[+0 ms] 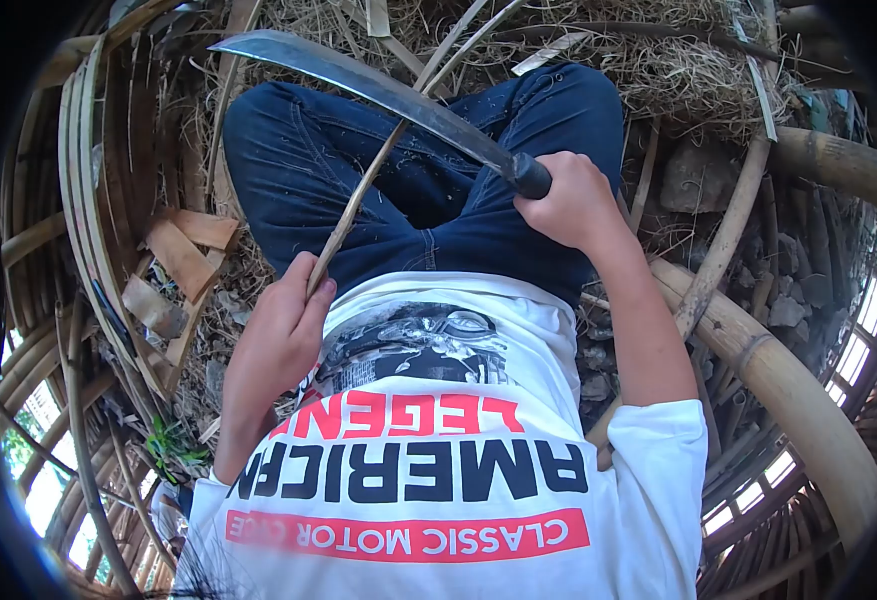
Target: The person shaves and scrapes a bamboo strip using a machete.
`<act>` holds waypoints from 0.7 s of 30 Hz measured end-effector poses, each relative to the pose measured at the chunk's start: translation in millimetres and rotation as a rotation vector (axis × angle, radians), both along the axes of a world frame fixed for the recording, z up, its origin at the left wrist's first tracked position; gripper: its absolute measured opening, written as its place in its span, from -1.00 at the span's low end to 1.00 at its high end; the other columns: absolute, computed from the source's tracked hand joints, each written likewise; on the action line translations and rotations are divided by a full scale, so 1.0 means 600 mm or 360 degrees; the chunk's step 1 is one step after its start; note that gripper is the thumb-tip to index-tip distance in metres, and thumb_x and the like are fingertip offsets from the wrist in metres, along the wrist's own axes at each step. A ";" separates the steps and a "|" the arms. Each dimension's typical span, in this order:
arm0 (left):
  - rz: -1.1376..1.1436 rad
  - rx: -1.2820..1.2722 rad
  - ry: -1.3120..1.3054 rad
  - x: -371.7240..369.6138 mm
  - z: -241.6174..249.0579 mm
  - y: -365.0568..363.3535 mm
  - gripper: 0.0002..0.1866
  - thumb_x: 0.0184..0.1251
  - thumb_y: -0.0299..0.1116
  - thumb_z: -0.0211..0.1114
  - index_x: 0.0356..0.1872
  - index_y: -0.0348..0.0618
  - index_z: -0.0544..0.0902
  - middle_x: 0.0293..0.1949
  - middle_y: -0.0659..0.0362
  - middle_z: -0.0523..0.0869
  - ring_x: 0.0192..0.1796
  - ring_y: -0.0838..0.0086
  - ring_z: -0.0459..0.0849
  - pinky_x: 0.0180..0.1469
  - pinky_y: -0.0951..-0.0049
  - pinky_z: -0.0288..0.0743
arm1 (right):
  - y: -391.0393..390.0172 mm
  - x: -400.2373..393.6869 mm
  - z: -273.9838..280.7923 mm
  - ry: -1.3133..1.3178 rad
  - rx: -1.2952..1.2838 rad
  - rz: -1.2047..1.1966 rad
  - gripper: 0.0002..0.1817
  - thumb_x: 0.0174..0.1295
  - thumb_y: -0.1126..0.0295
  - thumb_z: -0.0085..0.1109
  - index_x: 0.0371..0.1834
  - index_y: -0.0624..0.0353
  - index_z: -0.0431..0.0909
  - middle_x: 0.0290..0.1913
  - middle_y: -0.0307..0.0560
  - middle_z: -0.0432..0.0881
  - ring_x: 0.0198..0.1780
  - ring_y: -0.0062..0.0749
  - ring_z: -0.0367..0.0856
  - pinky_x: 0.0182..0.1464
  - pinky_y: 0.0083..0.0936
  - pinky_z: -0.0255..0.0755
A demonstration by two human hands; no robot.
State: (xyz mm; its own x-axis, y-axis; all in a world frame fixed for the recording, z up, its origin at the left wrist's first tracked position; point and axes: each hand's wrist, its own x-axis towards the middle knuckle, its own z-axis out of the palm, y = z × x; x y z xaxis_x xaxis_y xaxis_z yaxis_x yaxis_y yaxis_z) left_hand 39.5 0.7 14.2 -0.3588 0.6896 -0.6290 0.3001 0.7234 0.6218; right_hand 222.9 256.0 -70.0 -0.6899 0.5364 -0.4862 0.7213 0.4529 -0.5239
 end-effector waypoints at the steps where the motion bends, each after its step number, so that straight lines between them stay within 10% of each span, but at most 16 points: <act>1: 0.0006 -0.0025 -0.0006 -0.001 -0.002 -0.003 -0.81 0.52 -0.35 0.06 -0.19 -0.30 0.41 -0.48 -0.15 0.51 -0.37 -0.09 0.52 -0.29 0.08 0.33 | -0.002 -0.002 0.002 0.0001 0.0007 -0.0014 -0.81 -0.05 0.30 0.30 -0.47 0.20 0.66 -0.44 0.19 0.68 -0.27 0.21 0.66 -0.14 -0.10 0.56; 21: 0.0012 -0.0042 0.0018 0.006 -0.008 -0.006 -0.79 0.50 -0.35 0.10 -0.20 -0.33 0.40 -0.44 -0.23 0.55 -0.29 -0.22 0.54 -0.25 0.03 0.36 | -0.051 -0.021 0.015 0.0105 -0.0021 -0.0095 -0.82 -0.06 0.29 0.28 -0.49 0.17 0.67 -0.44 0.19 0.69 -0.27 0.17 0.69 -0.12 -0.09 0.58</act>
